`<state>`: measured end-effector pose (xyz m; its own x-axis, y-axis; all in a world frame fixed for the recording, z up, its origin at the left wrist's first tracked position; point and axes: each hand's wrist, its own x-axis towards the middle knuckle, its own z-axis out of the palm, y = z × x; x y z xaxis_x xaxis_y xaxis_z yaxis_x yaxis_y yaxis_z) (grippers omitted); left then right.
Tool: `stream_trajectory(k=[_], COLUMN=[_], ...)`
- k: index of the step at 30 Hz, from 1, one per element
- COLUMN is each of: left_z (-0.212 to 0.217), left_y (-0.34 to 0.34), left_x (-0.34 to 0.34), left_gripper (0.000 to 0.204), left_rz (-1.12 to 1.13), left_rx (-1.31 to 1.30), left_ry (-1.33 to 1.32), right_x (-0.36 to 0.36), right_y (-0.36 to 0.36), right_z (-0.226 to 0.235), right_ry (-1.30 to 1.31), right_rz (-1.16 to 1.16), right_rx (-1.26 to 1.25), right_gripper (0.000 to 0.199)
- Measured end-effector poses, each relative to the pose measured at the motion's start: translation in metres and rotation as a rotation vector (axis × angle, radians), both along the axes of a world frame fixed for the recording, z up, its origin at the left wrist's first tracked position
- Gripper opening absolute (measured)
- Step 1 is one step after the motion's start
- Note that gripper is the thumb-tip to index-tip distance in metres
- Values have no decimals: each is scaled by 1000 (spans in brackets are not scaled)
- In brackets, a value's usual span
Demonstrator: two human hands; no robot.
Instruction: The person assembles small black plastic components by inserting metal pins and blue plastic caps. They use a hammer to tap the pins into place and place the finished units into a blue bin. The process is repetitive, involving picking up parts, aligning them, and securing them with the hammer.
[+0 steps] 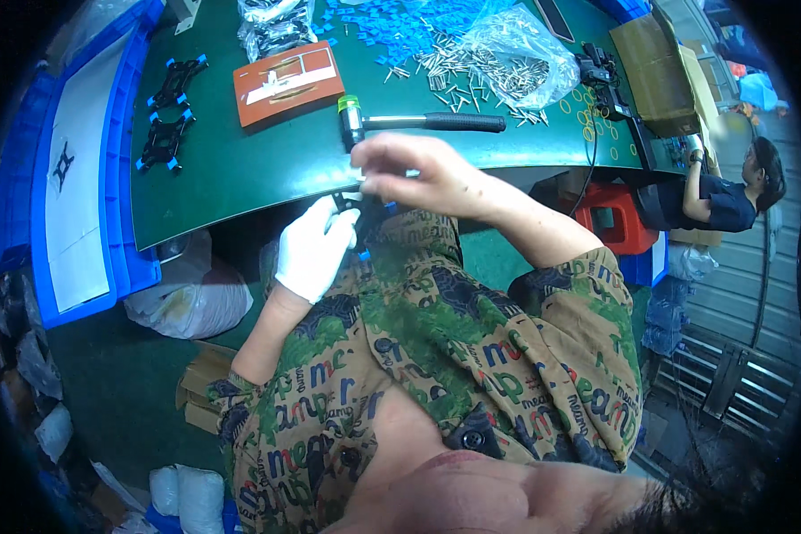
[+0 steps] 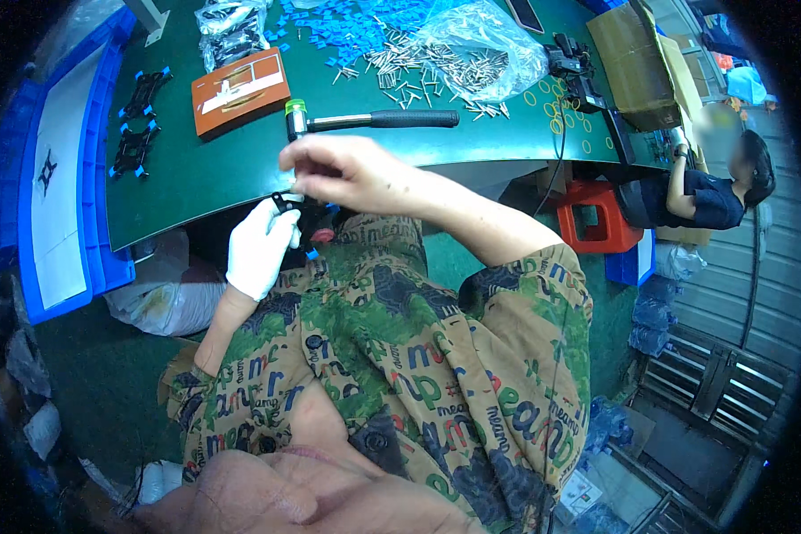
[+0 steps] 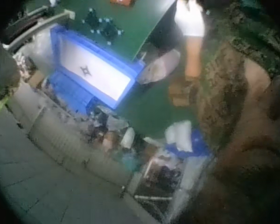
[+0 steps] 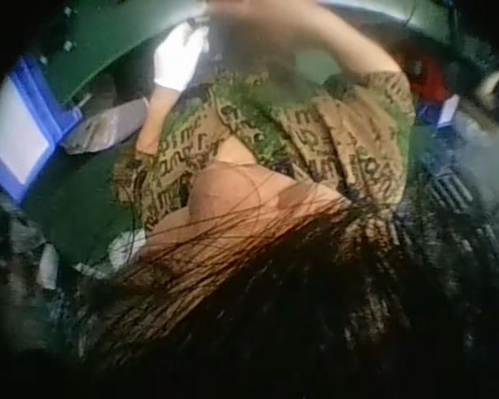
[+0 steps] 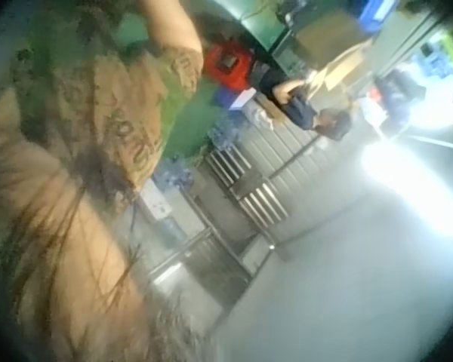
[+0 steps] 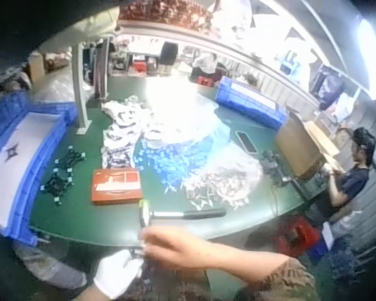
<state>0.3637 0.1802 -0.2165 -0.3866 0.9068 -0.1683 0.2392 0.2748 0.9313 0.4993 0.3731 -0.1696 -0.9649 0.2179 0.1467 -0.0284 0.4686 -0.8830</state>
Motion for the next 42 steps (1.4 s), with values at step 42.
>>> stream_trajectory(k=[42], left_z=[-2], left_y=[-27], left_x=[-12], left_gripper=[27], left_rz=[-237], left_rx=[-193], left_ry=[-226], right_x=[4], right_y=[-41], right_z=[-81], right_ry=[316], right_rz=[64], right_rx=[518], right_gripper=[25])
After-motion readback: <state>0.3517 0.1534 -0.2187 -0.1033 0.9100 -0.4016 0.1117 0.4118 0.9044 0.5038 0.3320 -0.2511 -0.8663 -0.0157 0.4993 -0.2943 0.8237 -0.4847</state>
